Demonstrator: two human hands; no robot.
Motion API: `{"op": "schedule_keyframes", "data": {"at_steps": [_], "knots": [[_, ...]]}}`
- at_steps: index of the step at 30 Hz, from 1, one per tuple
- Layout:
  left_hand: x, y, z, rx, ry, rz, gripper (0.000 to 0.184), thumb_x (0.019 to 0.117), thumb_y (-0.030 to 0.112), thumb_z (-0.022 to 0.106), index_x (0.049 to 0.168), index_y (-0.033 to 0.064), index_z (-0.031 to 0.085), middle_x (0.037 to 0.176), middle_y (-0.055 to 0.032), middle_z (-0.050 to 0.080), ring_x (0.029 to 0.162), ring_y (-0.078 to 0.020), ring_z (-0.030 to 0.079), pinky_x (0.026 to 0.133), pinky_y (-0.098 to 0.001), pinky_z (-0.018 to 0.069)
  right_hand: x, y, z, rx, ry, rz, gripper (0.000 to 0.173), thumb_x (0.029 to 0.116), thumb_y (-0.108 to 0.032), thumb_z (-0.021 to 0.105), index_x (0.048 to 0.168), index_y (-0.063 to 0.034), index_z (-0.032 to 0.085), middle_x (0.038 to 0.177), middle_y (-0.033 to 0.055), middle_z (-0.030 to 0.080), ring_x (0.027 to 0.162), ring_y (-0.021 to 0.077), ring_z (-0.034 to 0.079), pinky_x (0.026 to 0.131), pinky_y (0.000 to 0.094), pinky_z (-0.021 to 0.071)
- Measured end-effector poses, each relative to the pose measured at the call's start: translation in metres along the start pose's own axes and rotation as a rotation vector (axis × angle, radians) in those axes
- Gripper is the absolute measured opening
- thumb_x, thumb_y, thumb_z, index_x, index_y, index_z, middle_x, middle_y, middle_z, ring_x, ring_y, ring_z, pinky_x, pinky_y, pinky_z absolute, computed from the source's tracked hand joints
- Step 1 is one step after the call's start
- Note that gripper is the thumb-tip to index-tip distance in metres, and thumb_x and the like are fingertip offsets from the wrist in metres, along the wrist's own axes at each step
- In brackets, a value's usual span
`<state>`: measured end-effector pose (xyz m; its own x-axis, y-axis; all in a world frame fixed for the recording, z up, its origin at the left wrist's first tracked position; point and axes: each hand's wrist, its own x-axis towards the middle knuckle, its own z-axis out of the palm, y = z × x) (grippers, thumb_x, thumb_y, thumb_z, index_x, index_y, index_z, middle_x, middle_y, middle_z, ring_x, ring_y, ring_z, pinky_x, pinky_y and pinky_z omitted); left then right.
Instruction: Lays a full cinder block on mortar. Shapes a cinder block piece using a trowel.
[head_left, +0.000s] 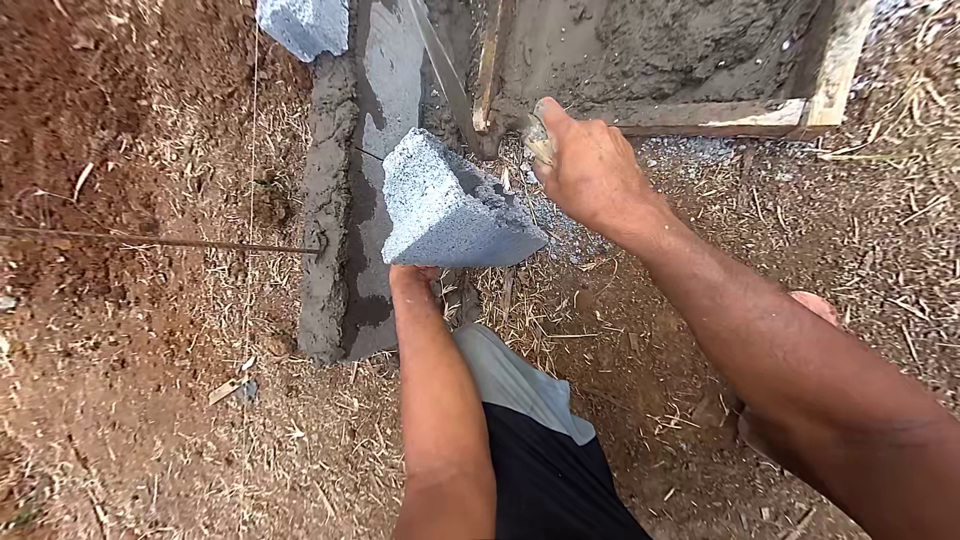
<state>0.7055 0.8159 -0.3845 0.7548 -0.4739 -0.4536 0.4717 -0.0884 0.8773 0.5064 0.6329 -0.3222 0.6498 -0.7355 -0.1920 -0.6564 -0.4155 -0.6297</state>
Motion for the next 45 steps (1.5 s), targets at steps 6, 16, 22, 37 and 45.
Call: {"op": "schedule_keyframes", "data": {"at_steps": [6, 16, 22, 37, 45], "knots": [[0.000, 0.000, -0.003, -0.079, 0.015, -0.029, 0.047, 0.1108, 0.027, 0.008, 0.104, 0.0146, 0.053, 0.079, -0.0009, 0.063, 0.072, -0.0122, 0.063, 0.066, -0.0334, 0.0571, 0.002, 0.026, 0.025, -0.044, -0.147, -0.002, 0.040, 0.0981, -0.014, 0.061, 0.137, -0.0089, 0.054, 0.094, 0.0233, 0.069, 0.092, 0.0466, 0.069, 0.074, 0.0647, 0.0519], [-0.004, 0.000, 0.004, -0.041, 0.033, -0.028, 0.042, 0.1113, 0.023, 0.012, 0.104, 0.0151, 0.053, 0.078, 0.0011, 0.063, 0.071, -0.0097, 0.063, 0.066, -0.0305, 0.0569, -0.004, 0.025, 0.026, -0.036, -0.100, 0.009, 0.043, 0.0975, -0.013, 0.062, 0.139, -0.0093, 0.052, 0.092, 0.0228, 0.069, 0.089, 0.0469, 0.070, 0.072, 0.0641, 0.0527], [-0.004, -0.002, 0.003, -0.061, 0.021, -0.015, 0.040, 0.1111, 0.019, 0.015, 0.102, 0.0149, 0.053, 0.078, 0.0009, 0.064, 0.071, -0.0096, 0.064, 0.066, -0.0303, 0.0573, -0.005, 0.019, 0.006, -0.051, -0.052, 0.004, 0.045, 0.0974, -0.014, 0.062, 0.141, -0.0093, 0.053, 0.093, 0.0234, 0.069, 0.090, 0.0473, 0.069, 0.072, 0.0644, 0.0514], [0.000, -0.001, -0.002, -0.044, 0.010, -0.029, 0.042, 0.1108, 0.019, 0.012, 0.103, 0.0143, 0.053, 0.078, 0.0003, 0.063, 0.072, -0.0099, 0.063, 0.067, -0.0302, 0.0564, -0.015, 0.030, 0.021, -0.077, -0.075, 0.029, 0.040, 0.0990, -0.015, 0.060, 0.137, -0.0075, 0.052, 0.091, 0.0225, 0.068, 0.088, 0.0468, 0.069, 0.071, 0.0633, 0.0516], [0.002, -0.001, -0.002, -0.086, 0.042, -0.044, 0.046, 0.1115, 0.030, 0.009, 0.106, 0.0142, 0.053, 0.082, -0.0014, 0.063, 0.075, -0.0119, 0.063, 0.068, -0.0333, 0.0565, -0.016, 0.053, 0.045, -0.100, -0.187, 0.040, 0.040, 0.0983, -0.013, 0.060, 0.138, -0.0082, 0.053, 0.089, 0.0235, 0.069, 0.086, 0.0475, 0.069, 0.071, 0.0650, 0.0520]]}}
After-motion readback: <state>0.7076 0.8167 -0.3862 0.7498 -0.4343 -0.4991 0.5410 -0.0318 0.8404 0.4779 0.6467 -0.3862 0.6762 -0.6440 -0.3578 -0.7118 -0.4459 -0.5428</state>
